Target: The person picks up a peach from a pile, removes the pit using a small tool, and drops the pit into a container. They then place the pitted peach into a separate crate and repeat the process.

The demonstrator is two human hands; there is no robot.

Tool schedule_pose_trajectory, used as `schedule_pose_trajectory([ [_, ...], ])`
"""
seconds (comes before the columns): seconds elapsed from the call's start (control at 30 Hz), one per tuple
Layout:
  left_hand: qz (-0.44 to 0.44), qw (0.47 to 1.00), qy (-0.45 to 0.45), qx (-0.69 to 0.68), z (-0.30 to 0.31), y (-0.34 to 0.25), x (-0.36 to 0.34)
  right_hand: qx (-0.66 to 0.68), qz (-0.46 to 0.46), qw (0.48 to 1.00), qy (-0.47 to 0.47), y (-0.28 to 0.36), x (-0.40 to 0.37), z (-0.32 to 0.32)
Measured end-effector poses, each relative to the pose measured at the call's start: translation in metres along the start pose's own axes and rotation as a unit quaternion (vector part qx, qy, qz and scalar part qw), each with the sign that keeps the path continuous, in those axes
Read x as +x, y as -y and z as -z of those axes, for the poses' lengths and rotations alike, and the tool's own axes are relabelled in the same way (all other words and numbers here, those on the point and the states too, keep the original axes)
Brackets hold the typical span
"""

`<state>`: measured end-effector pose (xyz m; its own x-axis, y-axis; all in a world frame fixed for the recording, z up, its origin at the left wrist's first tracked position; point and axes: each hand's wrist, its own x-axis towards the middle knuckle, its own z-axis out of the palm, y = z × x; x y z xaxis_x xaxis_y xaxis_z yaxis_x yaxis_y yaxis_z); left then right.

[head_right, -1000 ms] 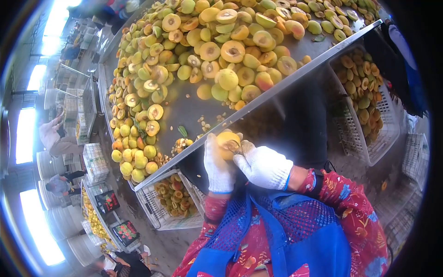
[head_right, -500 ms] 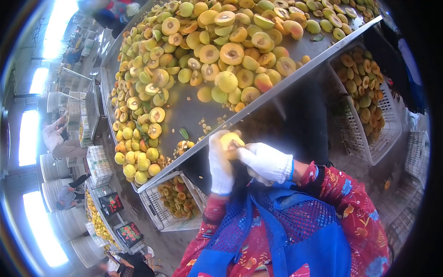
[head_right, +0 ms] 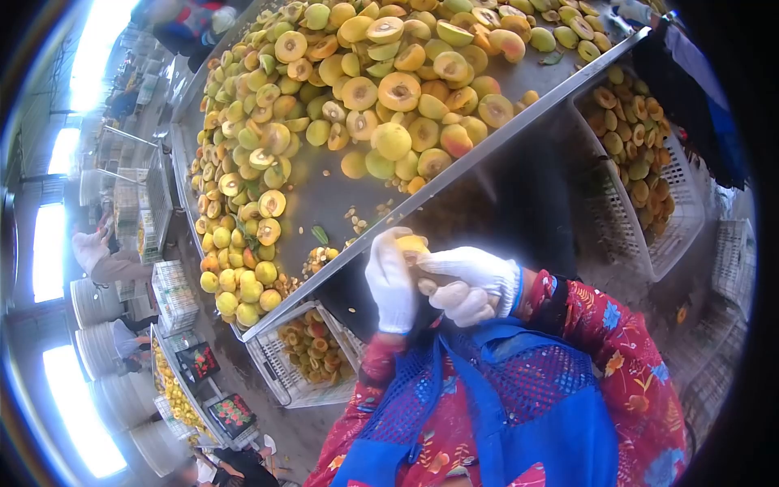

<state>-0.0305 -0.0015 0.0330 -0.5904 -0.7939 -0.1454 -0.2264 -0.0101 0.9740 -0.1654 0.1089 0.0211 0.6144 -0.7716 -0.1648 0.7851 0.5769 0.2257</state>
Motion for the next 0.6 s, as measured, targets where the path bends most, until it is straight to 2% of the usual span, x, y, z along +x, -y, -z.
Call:
schedule_pose_trajectory([
  [0.03, -0.036, 0.998, -0.012, 0.043, -0.002, 0.001, -0.001, 0.061, -0.024, 0.995, 0.072, 0.001, 0.001, 0.009],
  [0.07, -0.031, 0.999, 0.011, -0.036, -0.003, 0.005, 0.000, 0.092, -0.023, 0.989, 0.117, -0.003, 0.002, 0.013],
  [0.2, 0.012, 0.986, 0.033, -0.163, -0.010, 0.011, 0.004, 0.154, 0.004, 0.972, 0.180, -0.009, 0.006, 0.024],
  [0.27, 0.127, 0.949, -0.006, -0.289, -0.008, 0.014, 0.008, 0.131, 0.019, 0.974, 0.187, -0.010, 0.006, 0.022],
  [0.37, 0.248, 0.843, -0.102, -0.466, 0.004, 0.031, 0.009, 0.064, 0.047, 0.983, 0.166, -0.011, 0.007, 0.004],
  [0.43, 0.170, 0.944, -0.140, -0.247, 0.036, 0.021, -0.009, 0.027, 0.061, 0.987, 0.146, -0.002, 0.013, -0.005],
  [0.47, 0.144, 0.969, -0.165, -0.110, 0.058, 0.015, -0.023, -0.037, 0.071, 0.993, 0.082, 0.005, 0.011, -0.003],
  [0.5, 0.120, 0.973, -0.189, 0.052, 0.084, 0.008, -0.031, -0.103, 0.069, 0.992, -0.006, 0.010, 0.009, -0.005],
  [0.53, 0.112, 0.928, -0.213, 0.285, 0.114, 0.013, -0.044, -0.170, 0.064, 0.979, -0.093, 0.014, 0.006, -0.008],
  [0.57, 0.102, 0.828, -0.225, 0.503, 0.137, 0.019, -0.052, -0.233, 0.059, 0.954, -0.178, 0.015, 0.004, -0.008],
  [0.6, 0.153, 0.767, -0.227, 0.580, 0.147, 0.014, -0.051, -0.293, 0.069, 0.921, -0.249, 0.013, 0.006, -0.001],
])
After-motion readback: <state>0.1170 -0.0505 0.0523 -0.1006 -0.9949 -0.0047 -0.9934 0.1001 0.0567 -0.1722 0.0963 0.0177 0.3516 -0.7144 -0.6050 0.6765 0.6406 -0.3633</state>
